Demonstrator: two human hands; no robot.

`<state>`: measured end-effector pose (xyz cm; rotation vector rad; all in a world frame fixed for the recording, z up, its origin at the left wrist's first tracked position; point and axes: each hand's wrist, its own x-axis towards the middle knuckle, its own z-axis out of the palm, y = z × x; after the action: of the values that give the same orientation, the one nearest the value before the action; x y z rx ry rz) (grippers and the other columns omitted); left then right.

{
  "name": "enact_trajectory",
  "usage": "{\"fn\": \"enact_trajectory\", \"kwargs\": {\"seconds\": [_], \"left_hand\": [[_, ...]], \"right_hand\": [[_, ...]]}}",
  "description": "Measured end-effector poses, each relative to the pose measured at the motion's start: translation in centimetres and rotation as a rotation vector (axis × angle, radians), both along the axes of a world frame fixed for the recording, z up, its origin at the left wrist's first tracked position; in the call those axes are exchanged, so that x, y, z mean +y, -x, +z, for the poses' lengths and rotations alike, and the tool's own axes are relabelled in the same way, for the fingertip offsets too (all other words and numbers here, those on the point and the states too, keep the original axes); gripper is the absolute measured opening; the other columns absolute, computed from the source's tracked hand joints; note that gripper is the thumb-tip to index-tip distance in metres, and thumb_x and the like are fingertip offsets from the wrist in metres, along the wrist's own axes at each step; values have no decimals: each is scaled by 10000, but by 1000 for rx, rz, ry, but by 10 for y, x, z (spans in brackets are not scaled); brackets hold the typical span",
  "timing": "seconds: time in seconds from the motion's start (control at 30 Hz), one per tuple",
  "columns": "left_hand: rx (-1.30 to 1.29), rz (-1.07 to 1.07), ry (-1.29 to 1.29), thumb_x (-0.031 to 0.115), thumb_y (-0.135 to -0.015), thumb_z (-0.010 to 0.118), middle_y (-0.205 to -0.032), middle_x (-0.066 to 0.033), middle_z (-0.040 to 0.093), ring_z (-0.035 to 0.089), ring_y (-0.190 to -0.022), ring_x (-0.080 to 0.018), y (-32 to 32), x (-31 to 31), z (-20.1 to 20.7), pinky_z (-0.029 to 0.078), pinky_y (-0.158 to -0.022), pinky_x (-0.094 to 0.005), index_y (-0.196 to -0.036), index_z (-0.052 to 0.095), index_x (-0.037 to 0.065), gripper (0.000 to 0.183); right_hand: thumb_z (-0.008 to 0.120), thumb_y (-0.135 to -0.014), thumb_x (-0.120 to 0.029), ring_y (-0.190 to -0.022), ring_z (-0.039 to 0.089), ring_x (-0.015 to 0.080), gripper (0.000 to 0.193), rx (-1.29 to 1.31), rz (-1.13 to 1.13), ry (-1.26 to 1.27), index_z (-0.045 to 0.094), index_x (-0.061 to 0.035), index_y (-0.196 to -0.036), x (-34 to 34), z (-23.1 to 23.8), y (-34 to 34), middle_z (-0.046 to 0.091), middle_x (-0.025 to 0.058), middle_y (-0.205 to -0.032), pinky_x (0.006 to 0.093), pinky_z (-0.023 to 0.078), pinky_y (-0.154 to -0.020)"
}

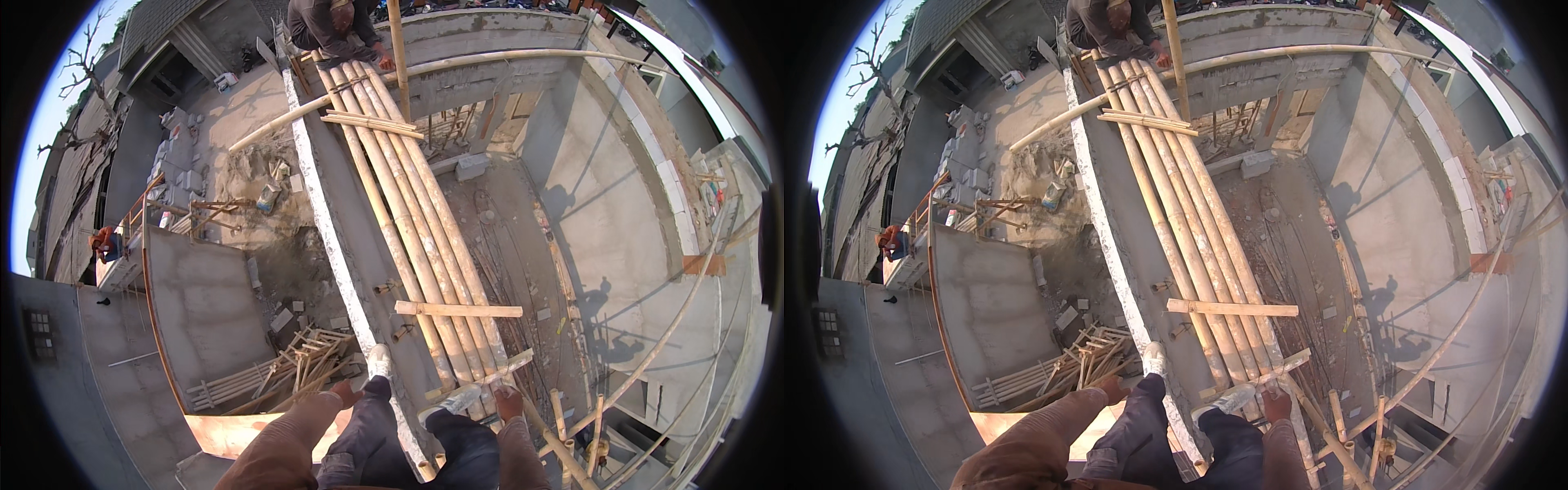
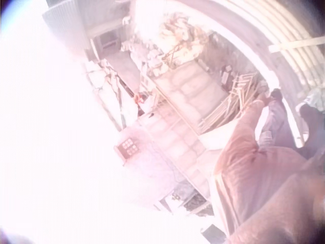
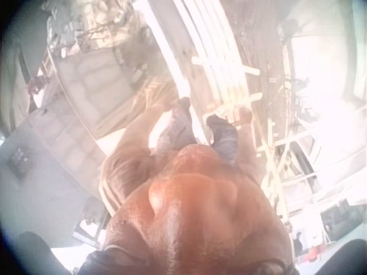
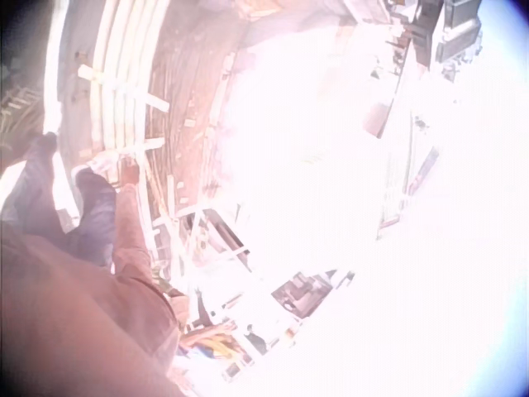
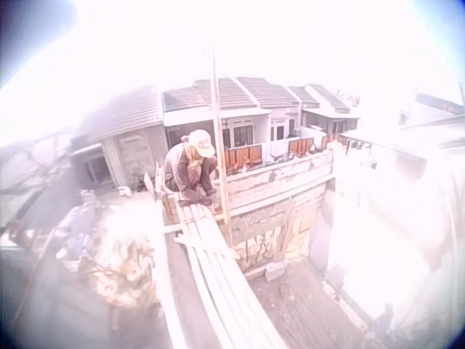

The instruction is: The person secures bamboo poles to a concrete structure using wire and pliers, and then positions additional bamboo poles for the scaffolding.

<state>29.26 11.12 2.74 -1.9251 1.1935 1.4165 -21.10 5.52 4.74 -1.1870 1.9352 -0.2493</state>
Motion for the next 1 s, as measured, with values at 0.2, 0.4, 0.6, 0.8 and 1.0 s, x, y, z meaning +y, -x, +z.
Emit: {"fn": "enact_trajectory", "kwargs": {"seconds": [0.2,0.4,0.6,0.8,1.0], "left_hand": [[41,126,31,591,-844,593,-1354,-253,526,517,-1253,-392,13,1,44,414,-1047,-434,-1400,440,-11,834],[200,249,48,608,-840,578,-1347,-255,538,515,-1266,-372,27,-2,60,417,-1042,-415,-1360,497,-22,821],[225,173,198,562,-886,522,-1346,-266,530,501,-1267,-394,22,2,58,382,-1066,-420,-1331,548,37,688],[187,220,102,570,-828,600,-1308,-266,560,527,-1247,-375,-9,-20,73,416,-1045,-407,-1280,573,-14,739],[131,342,139,587,-843,570,-1313,-235,574,526,-1251,-363,-44,-10,102,413,-1034,-396,-1285,583,-1,736]], "right_hand": [[688,-813,-354,-873,707,292,406,100,19,-34,713,13,-986,2,66,-9,724,183,-901,380,530,-788],[708,-797,-356,-860,708,286,399,163,-63,-41,728,-1,-979,27,84,38,726,166,-851,375,528,-769],[690,-789,-420,-835,702,302,441,280,-85,-66,739,-23,-975,35,147,35,727,165,-855,404,517,-768],[660,-803,-437,-862,702,320,429,298,-148,12,749,-52,-968,63,184,12,716,207,-874,421,512,-808],[683,-819,-394,-739,688,308,401,373,-188,-187,733,-3,-888,101,176,25,703,181,-760,417,494,-701]]}}
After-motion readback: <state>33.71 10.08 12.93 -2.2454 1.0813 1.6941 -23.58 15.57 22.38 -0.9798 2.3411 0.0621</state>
